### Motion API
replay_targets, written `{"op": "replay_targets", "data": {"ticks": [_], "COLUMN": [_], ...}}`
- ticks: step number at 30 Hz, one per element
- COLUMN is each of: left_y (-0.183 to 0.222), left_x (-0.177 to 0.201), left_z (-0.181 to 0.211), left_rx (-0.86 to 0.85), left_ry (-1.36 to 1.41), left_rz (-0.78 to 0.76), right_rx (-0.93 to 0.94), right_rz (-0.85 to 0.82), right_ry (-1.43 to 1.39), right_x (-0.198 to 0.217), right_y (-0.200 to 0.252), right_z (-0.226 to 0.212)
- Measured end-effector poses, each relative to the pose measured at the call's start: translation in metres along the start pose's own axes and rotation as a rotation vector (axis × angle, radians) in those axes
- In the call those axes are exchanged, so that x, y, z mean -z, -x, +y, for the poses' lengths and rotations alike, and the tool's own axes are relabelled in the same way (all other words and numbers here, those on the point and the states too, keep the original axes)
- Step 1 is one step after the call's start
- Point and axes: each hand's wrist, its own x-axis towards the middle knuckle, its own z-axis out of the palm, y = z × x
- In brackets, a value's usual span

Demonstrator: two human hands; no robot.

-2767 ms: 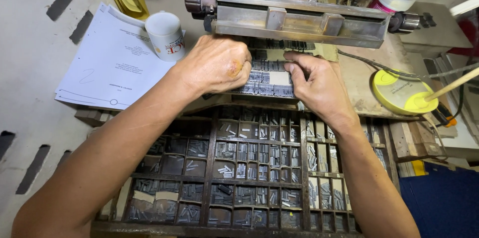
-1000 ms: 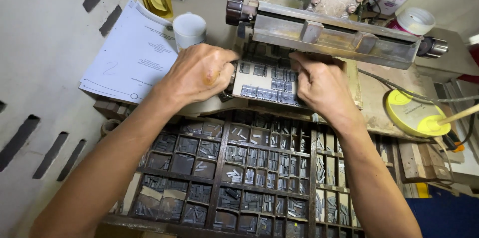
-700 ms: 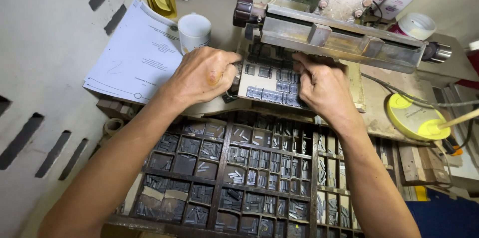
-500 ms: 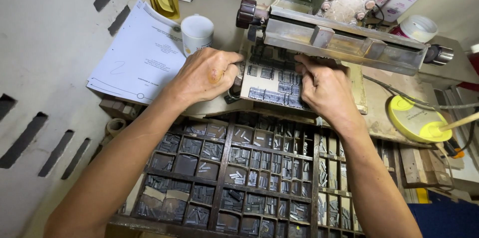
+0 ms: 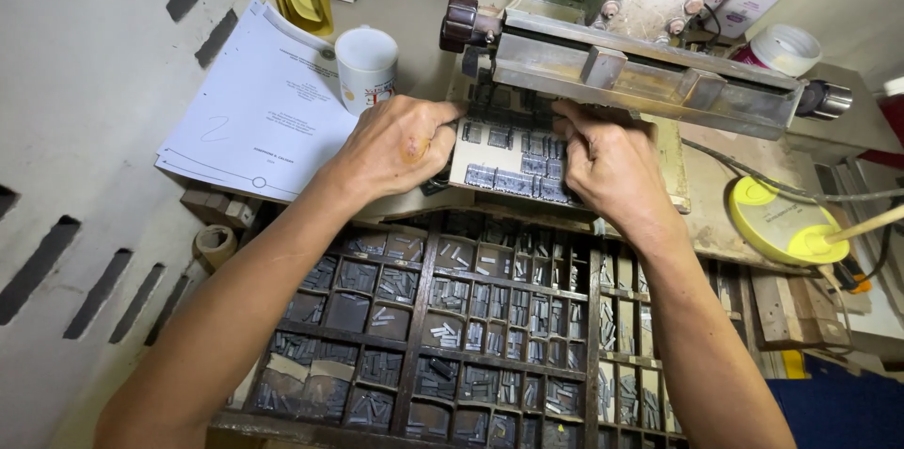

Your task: Manually typesetting by picking up individual metal characters from a type case and arranging them in a frame according to a reference document.

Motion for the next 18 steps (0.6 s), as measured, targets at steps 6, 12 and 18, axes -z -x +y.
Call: {"op": "replay_targets", "data": {"ticks": [6, 12, 18], "left_y": [-0.001, 0.004, 0.012], "left_x": [-0.004, 0.0, 0.011], "left_z": [-0.001, 0.006, 0.015], "left_rx": [-0.042, -0.026, 0.016], "left_ry": [-0.027, 0.024, 0.102], "left_rz": [-0.01, -0.016, -0.011], "right_rx": [-0.01, 0.005, -0.001], "right_rz": [0.006, 0.095, 0.292], "right_ry": [-0.005, -0.068, -0.225], "right_x": [-0.001, 0.008, 0.042], "right_y": [-0.002, 0.004, 0.043], "right_z": [0.004, 0.021, 0.064]}}
